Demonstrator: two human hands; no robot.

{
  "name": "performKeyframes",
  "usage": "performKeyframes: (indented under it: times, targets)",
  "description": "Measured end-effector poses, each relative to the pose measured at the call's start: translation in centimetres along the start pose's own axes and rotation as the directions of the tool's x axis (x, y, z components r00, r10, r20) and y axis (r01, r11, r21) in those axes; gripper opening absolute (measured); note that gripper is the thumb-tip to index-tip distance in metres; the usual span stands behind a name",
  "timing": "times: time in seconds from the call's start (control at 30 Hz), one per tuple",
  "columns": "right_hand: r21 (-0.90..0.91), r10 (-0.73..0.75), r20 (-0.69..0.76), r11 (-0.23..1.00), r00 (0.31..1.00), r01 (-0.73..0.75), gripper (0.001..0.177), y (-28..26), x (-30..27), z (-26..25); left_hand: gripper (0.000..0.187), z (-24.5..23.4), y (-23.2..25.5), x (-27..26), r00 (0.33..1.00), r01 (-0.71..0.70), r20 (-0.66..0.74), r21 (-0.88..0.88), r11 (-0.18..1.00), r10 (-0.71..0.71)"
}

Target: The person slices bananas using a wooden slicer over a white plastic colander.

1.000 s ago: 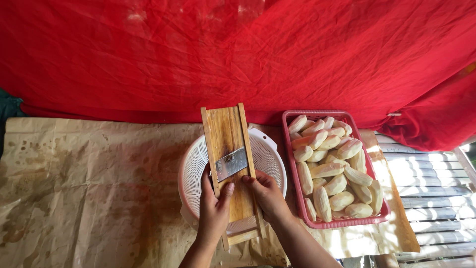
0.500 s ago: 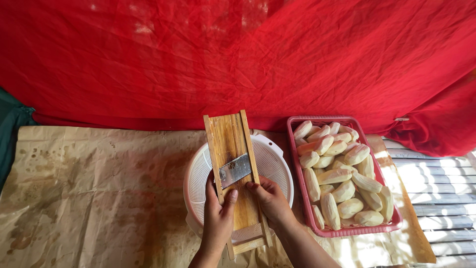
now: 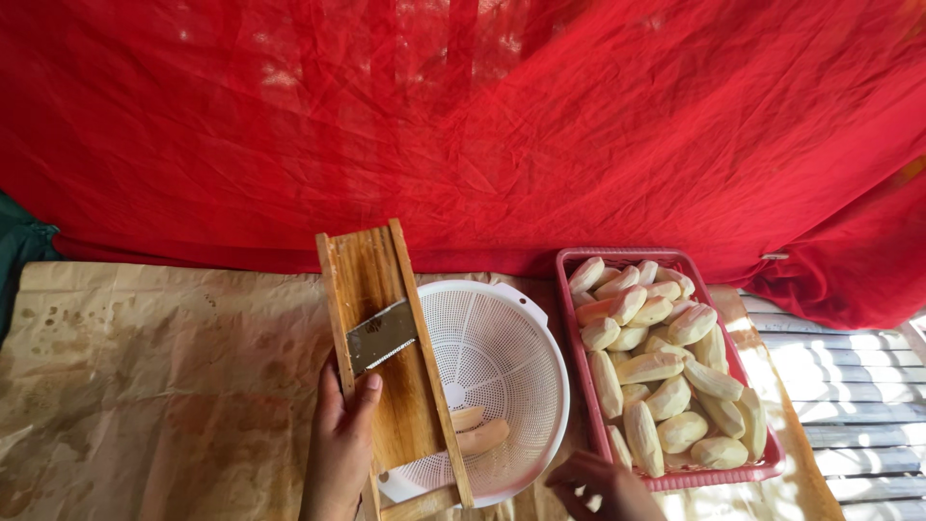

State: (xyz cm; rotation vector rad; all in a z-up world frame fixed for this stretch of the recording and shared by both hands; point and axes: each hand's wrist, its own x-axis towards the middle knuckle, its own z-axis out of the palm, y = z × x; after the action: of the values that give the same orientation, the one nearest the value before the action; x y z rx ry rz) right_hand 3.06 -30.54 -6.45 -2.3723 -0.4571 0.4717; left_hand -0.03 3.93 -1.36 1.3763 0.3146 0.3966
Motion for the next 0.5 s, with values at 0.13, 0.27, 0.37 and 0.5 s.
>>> performKeyframes:
  times: [0.13, 0.27, 0.37, 0.5]
  targets:
    - [-0.197, -0.425, -0.084, 0.894, 0.901, 0.403, 0.022, -2.3, 1.9, 1.9, 0.059, 1.8, -1.3, -0.5, 0.995, -0.039, 0.09, -0.077, 0.996, 0.046]
    - [-0.474, -0.389, 0.271, 0.742, 0.88, 0.474, 0.025, -5.9, 8.3, 5.2, 0.057, 2.4, -3.0, -0.6, 0.997, 0.006, 0.076, -0.003, 1.0, -0.006]
    - [-0.629, -0.26, 0.472, 0.57, 0.842, 0.528, 0.018, -7.1, 11.7, 6.3, 0.057, 2.3, -4.9, -0.6, 1.0, -0.013, 0.023, 0.01, 1.0, 0.012]
    - [-0.605, -0.142, 0.398, 0.702, 0.906, 0.376, 0.035, -7.2, 12.3, 4.0, 0.058, 3.0, -7.5, -0.3, 1.0, 0.007, -0.029, 0.149, 0.989, -0.003]
